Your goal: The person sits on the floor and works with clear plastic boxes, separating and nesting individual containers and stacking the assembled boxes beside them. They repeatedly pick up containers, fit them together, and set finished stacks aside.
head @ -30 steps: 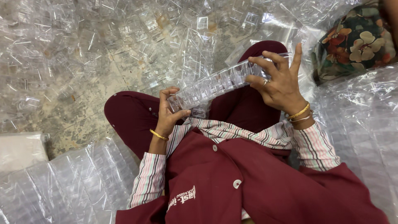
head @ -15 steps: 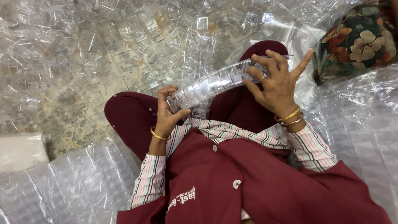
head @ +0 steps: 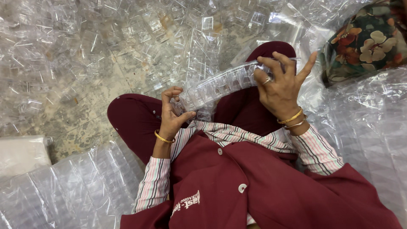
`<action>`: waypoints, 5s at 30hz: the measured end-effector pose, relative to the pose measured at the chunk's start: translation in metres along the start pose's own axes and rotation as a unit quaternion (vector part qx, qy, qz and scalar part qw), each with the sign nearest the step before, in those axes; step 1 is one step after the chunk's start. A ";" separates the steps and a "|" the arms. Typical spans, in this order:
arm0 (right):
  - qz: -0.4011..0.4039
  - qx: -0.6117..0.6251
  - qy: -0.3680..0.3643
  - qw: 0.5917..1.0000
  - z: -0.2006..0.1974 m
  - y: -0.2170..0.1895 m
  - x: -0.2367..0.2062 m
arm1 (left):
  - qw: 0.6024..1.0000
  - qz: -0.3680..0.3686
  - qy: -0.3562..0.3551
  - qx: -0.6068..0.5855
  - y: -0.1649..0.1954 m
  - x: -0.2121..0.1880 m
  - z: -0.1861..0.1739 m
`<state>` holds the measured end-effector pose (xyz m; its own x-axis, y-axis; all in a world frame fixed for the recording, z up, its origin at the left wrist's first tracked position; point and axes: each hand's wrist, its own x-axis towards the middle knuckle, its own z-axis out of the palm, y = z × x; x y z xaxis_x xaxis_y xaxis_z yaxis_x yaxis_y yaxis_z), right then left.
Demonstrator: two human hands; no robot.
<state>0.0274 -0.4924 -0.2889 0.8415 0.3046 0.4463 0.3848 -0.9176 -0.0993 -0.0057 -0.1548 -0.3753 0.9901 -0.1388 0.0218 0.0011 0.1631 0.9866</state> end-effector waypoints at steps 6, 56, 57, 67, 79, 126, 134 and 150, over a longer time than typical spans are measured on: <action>0.073 0.212 0.010 0.974 -0.013 0.015 0.004 | 0.999 -0.004 -0.030 -0.029 -0.006 0.004 -0.001; -0.170 0.761 0.083 0.620 -0.061 -0.124 0.062 | 0.801 0.346 0.352 0.340 -0.001 -0.089 0.007; -0.171 0.773 0.067 0.607 -0.060 -0.122 0.059 | 0.789 0.351 0.361 0.353 -0.001 -0.090 0.006; -0.157 0.800 0.027 0.579 -0.048 -0.116 0.053 | 0.779 0.339 0.363 0.382 -0.006 -0.098 -0.002; -0.155 0.743 0.007 0.651 -0.058 -0.150 0.048 | 0.875 0.273 0.299 0.264 -0.001 -0.104 0.005; 0.239 0.837 0.072 0.487 0.040 -0.041 -0.026 | 0.976 0.012 -0.023 0.215 -0.026 -0.100 0.086; 0.205 0.854 0.071 0.473 0.040 -0.033 -0.029 | 0.996 0.012 -0.030 0.087 -0.020 -0.103 0.080; 0.212 0.854 0.059 0.472 0.044 -0.032 -0.030 | 0.970 0.112 -0.070 0.205 -0.026 -0.100 0.090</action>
<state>0.0060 -0.4608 -0.3380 0.9919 0.0766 0.1018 0.0219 0.6848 -0.7284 -0.1179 -0.2327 -0.3883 0.9305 -0.2800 0.2362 -0.2957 -0.1937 0.9354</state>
